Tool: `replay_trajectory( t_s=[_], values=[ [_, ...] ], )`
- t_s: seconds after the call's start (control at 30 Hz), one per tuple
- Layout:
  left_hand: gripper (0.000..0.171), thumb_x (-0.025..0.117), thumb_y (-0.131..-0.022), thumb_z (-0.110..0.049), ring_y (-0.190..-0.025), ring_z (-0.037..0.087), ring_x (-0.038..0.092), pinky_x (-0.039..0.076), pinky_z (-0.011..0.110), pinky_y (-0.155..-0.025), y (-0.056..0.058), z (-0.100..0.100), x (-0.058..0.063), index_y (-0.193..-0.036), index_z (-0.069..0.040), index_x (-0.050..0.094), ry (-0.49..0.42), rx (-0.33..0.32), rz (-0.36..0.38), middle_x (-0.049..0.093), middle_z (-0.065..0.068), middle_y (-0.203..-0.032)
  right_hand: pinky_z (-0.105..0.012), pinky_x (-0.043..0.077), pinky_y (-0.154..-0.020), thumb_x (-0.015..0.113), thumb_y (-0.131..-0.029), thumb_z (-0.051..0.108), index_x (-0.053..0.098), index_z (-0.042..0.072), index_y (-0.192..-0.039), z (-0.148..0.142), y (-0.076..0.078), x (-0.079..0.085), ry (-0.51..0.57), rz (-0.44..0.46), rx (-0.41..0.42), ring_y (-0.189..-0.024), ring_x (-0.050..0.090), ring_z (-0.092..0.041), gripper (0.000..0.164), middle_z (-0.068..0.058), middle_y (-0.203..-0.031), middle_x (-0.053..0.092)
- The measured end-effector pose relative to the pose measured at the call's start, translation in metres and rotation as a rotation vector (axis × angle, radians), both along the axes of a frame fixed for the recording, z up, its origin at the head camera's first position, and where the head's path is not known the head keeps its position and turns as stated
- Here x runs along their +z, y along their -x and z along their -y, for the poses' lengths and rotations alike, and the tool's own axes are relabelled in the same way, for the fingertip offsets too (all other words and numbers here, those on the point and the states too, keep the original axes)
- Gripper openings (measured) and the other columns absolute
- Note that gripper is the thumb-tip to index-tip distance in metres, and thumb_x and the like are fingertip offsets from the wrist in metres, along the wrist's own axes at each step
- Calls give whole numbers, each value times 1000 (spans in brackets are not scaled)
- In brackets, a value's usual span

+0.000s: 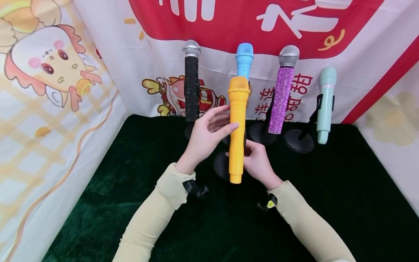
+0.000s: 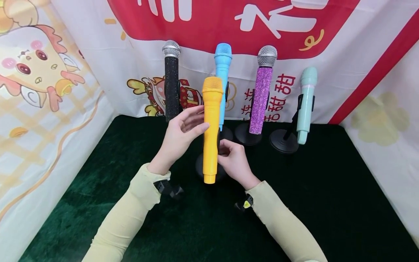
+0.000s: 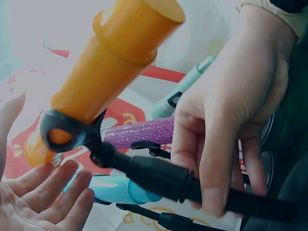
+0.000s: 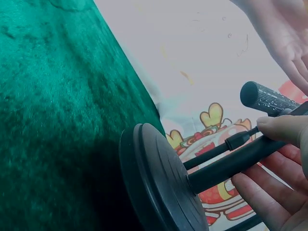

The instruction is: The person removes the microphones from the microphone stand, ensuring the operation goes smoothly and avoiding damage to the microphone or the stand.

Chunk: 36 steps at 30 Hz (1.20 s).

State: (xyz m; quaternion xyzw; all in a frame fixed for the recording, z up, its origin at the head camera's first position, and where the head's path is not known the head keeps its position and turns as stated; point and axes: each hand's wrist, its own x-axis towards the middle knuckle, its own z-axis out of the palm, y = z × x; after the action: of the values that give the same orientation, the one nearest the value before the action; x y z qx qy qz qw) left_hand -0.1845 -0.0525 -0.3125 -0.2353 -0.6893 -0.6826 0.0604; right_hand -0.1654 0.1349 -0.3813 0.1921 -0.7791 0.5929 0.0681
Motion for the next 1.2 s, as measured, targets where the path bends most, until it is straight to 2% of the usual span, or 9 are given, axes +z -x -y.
replay_trajectory(
  t_s=[0.17, 0.3, 0.5, 0.67, 0.83, 1.07, 1.2],
  values=[
    [50, 78, -93, -23, -102, 19, 69, 55, 36, -92, 0, -1, -2, -138, -9, 61, 43, 42, 82, 74, 4, -112, -35, 60, -73, 82, -87, 4, 73, 0, -105, 6, 2, -2, -2, 7, 20, -74, 64, -19, 21, -7, -88, 72],
    [50, 79, -93, -25, -98, 19, 70, 56, 35, -90, 1, -2, -6, -137, -8, 62, 68, 48, 89, 75, 2, -108, -32, 59, -68, 84, -85, 4, 73, -1, -100, 10, 2, -8, -27, -10, -12, -71, 65, -15, 19, -6, -84, 72],
    [49, 78, -93, -25, -97, 19, 70, 56, 34, -90, 3, -1, -15, -137, -8, 63, 57, 86, 97, 74, 3, -109, -32, 61, -73, 81, -84, -3, 71, -5, -96, 15, 3, -15, -5, -29, -7, -78, 68, -15, 16, -11, -86, 72],
    [51, 78, -94, -25, -98, 19, 70, 56, 33, -91, 6, 1, -19, -138, -6, 62, 43, 112, 95, 74, 5, -110, -30, 60, -75, 79, -83, -9, 69, -4, -93, 15, 3, -12, -17, -75, -16, -79, 66, -16, 14, -10, -85, 69],
    [51, 77, -94, -25, -99, 19, 70, 56, 33, -91, 7, 0, -21, -138, -6, 62, 29, 116, 84, 74, 5, -111, -32, 59, -81, 79, -85, -5, 70, -3, -102, 17, 2, -5, 36, -92, -8, -83, 67, -20, 19, -11, -91, 69],
    [49, 76, -95, -26, -99, 19, 70, 56, 34, -91, 5, -3, -22, -138, -6, 63, 13, 134, 113, 74, 6, -109, -27, 57, -78, 71, -84, -14, 72, -9, -98, 24, 1, 1, 46, -148, -90, -82, 68, -22, 15, -16, -90, 71],
    [51, 76, -95, -27, -99, 19, 70, 56, 34, -91, 2, -4, -23, -139, -6, 62, 24, 134, 120, 74, 5, -109, -25, 57, -76, 69, -82, -17, 71, -10, -96, 26, 0, 3, 66, -153, -94, -81, 68, -23, 16, -19, -88, 70]
  ],
)
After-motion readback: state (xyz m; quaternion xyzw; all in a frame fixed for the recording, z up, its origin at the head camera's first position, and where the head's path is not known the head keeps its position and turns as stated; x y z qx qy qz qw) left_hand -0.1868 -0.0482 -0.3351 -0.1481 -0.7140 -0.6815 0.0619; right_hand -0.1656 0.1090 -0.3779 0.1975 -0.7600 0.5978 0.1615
